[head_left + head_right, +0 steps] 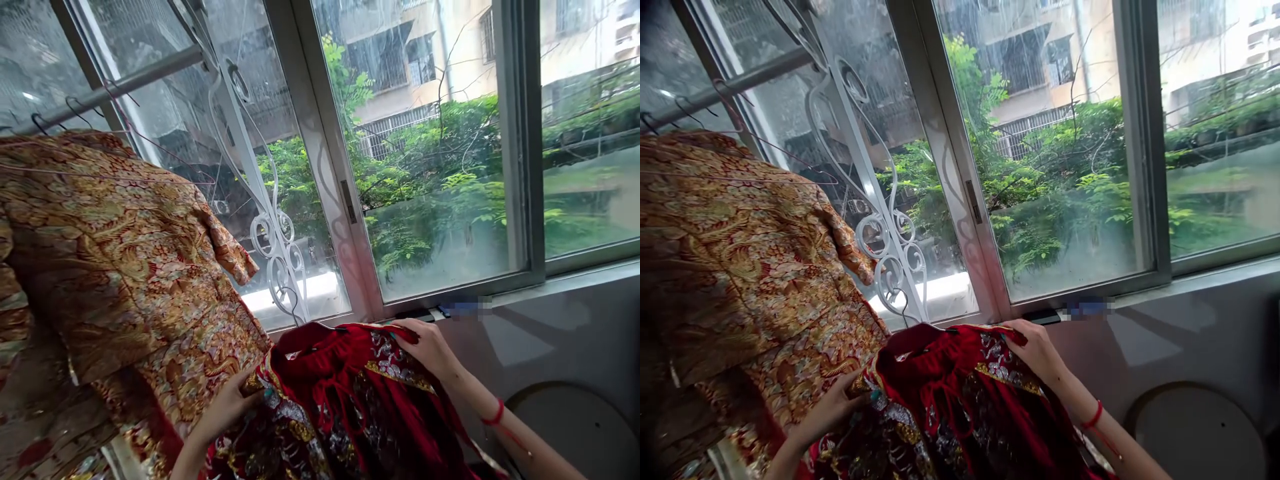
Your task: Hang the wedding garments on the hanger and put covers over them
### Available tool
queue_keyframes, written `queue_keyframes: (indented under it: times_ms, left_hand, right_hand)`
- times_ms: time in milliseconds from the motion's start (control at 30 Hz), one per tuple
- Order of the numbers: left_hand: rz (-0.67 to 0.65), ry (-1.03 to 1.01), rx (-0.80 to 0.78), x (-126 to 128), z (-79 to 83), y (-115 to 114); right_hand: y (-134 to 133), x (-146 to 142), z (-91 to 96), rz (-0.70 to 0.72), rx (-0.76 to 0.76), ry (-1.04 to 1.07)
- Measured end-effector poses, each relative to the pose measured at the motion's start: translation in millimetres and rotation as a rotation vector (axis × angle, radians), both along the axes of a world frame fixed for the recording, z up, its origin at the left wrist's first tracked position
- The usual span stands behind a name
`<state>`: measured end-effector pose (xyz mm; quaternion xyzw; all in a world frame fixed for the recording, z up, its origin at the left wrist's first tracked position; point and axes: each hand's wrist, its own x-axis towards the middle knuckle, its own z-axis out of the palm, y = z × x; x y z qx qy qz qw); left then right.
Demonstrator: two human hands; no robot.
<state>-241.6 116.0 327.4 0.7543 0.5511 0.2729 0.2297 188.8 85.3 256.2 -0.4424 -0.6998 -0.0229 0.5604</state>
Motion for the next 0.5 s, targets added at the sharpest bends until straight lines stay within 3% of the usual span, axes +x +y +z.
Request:
queue_keyframes:
  times_ms: [133, 233, 333, 433, 500]
  left_hand:
    - [-0.018, 0.056, 0.251, 0, -12.5, 2]
    - [0.023, 0.118, 0.692, 24, -20.9, -13]
    - [-0.013, 0.227, 1.073, 87, -29.6, -34]
    - [-0.389, 0.461, 1.072, 168, -37.4, -41]
    - [-0.501, 0.553, 1.055, 210, -41.1, -33]
  right_hand:
    - [11, -3, -6.9, -0.057, 0.009, -0.095]
    - [15, -7, -5.6, -0.100, 0.007, -0.105]
    - [15, -11, -10.4, -0.098, -0.054, -0.054]
    - [13, -13, -18.9, -0.111, -0.075, -0.004]
    - [13, -12, -22.2, -0.112, -0.062, 0.002]
